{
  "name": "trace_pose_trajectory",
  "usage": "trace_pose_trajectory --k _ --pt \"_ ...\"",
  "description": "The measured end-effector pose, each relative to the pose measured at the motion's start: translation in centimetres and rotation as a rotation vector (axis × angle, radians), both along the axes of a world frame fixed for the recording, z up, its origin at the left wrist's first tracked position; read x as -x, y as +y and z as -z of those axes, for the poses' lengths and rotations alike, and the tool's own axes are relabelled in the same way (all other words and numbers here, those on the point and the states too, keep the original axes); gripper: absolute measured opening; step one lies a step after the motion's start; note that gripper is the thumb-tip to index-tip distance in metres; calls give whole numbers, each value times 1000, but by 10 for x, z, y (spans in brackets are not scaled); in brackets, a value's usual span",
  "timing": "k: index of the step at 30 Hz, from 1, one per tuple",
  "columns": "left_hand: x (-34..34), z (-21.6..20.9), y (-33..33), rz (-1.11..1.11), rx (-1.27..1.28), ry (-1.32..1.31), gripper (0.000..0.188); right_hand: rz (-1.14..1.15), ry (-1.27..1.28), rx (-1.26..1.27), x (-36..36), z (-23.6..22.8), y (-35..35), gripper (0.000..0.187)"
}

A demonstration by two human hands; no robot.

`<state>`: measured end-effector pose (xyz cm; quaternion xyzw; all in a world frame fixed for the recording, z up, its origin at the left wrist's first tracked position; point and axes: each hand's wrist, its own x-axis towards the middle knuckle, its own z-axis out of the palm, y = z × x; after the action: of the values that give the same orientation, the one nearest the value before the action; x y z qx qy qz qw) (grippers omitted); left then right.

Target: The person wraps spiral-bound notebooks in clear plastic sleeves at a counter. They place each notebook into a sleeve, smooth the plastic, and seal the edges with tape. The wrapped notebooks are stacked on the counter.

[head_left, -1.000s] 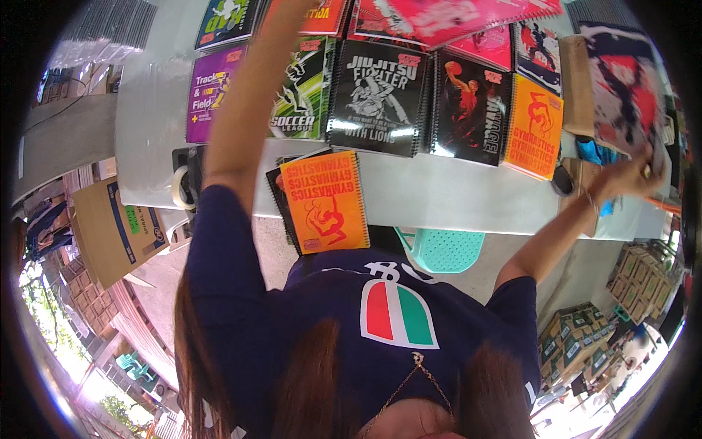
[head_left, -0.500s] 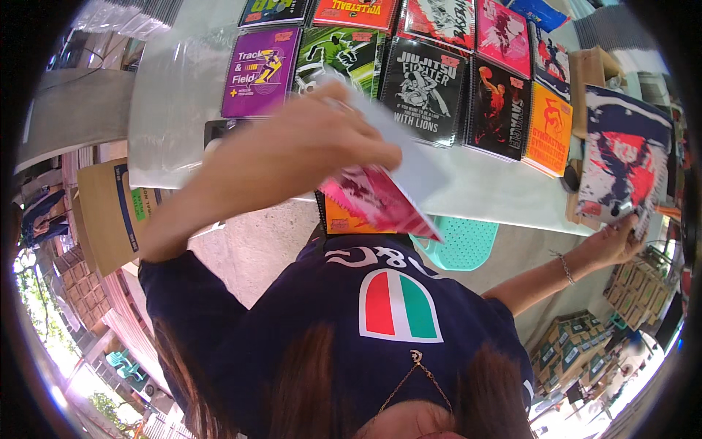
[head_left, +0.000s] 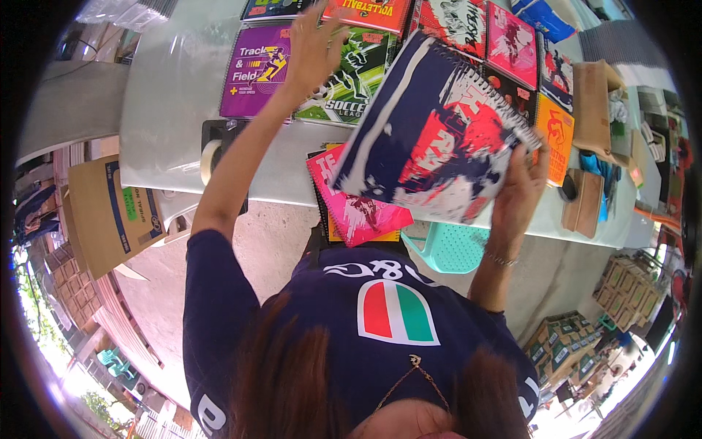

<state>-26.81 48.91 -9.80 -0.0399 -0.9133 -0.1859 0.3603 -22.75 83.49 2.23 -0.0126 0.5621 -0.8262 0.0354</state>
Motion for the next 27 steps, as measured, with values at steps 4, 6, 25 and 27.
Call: trace_pose_trajectory --k 4,6,25,27 --pt "90 3 -31 -198 -214 -6 45 -135 -369 -94 -63 60 18 39" --pt "121 21 -48 -225 -304 -141 53 -318 -227 -687 -80 93 38 29" --pt "163 13 50 -307 -24 -550 82 -287 254 -1358 333 162 -30 67" --pt "191 27 31 -327 15 -776 74 -464 85 -1152 346 150 -21 50"
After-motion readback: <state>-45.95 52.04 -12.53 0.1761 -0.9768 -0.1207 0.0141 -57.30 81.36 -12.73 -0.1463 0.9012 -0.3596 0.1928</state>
